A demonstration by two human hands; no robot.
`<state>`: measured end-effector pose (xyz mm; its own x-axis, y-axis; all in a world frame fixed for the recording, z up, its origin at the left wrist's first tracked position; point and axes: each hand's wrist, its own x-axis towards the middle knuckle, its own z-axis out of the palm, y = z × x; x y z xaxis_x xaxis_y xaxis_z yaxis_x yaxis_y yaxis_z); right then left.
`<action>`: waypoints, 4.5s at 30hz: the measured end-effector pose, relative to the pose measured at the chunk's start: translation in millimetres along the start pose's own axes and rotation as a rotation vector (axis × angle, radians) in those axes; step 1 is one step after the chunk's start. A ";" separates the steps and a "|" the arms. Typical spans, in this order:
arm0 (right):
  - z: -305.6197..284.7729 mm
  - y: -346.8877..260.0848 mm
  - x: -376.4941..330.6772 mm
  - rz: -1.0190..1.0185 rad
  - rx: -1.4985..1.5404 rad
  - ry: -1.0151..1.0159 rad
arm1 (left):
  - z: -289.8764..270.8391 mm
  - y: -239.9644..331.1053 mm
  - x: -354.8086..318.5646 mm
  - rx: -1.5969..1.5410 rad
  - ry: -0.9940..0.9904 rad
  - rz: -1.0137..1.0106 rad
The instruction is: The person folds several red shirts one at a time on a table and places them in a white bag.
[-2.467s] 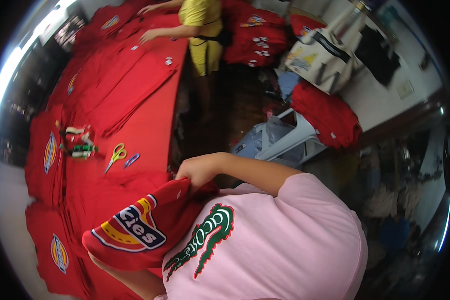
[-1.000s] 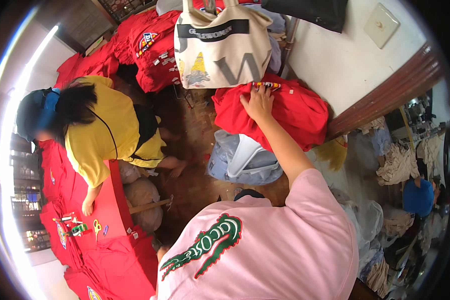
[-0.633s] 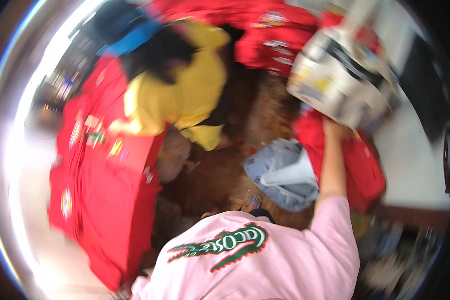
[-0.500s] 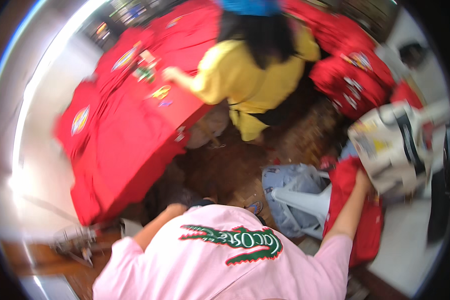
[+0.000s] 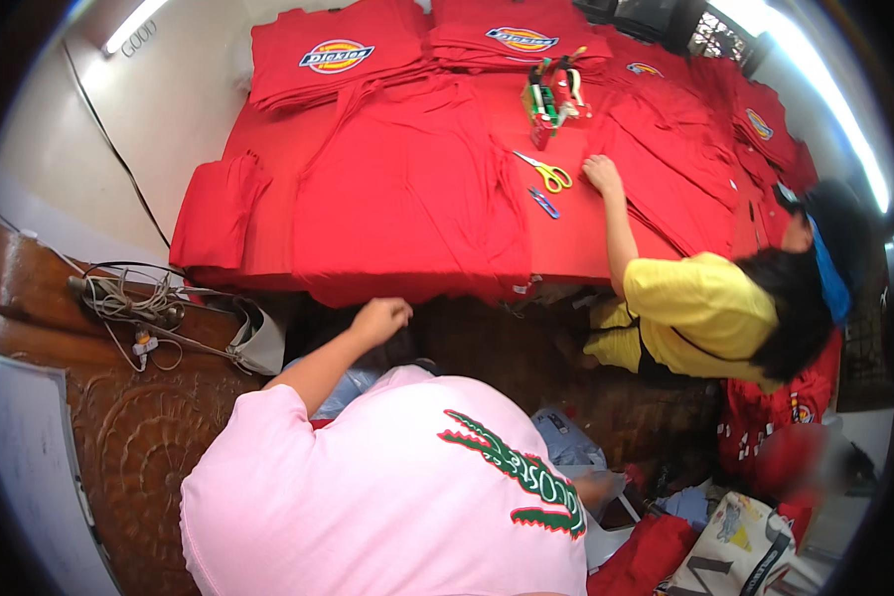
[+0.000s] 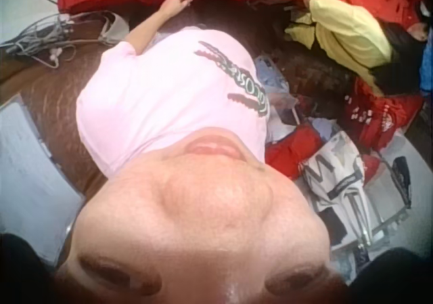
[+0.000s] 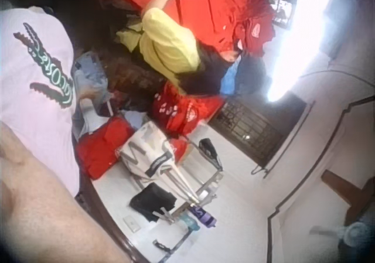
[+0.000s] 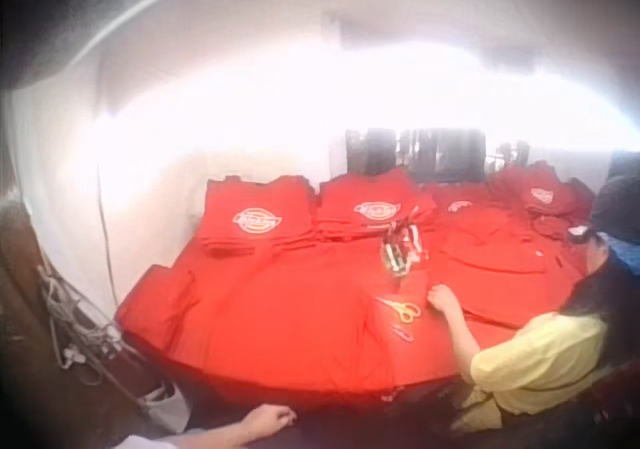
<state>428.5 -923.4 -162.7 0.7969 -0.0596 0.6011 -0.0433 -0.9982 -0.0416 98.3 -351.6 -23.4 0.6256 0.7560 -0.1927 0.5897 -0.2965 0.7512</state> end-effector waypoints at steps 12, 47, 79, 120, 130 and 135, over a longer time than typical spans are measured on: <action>-161.5 -607.0 87.7 -0.833 1.280 -0.740 | -233.5 -140.6 150.3 0.401 0.788 -0.191; -92.3 -673.2 120.8 -0.870 0.599 -0.567 | -336.0 -91.6 180.4 0.121 0.357 -0.171; -59.4 -640.8 123.0 -0.949 0.886 -0.483 | -14.2 -114.9 -78.5 -1.161 0.303 -1.077; -37.2 -646.0 142.8 -1.202 0.980 -0.447 | 197.9 8.1 -153.2 -1.795 0.640 -0.960; -36.8 -643.8 142.8 -1.182 0.959 -0.462 | 76.2 -62.7 -97.6 -1.785 0.953 -0.348; -35.2 -646.1 148.4 -1.178 0.991 -0.474 | 164.3 -88.9 -138.6 -1.396 0.451 -1.040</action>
<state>553.5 -287.6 -18.5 0.2168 0.8950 0.3898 0.9354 -0.0763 -0.3451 43.1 -525.9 -167.2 0.0042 0.4474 -0.8943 -0.3612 0.8346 0.4158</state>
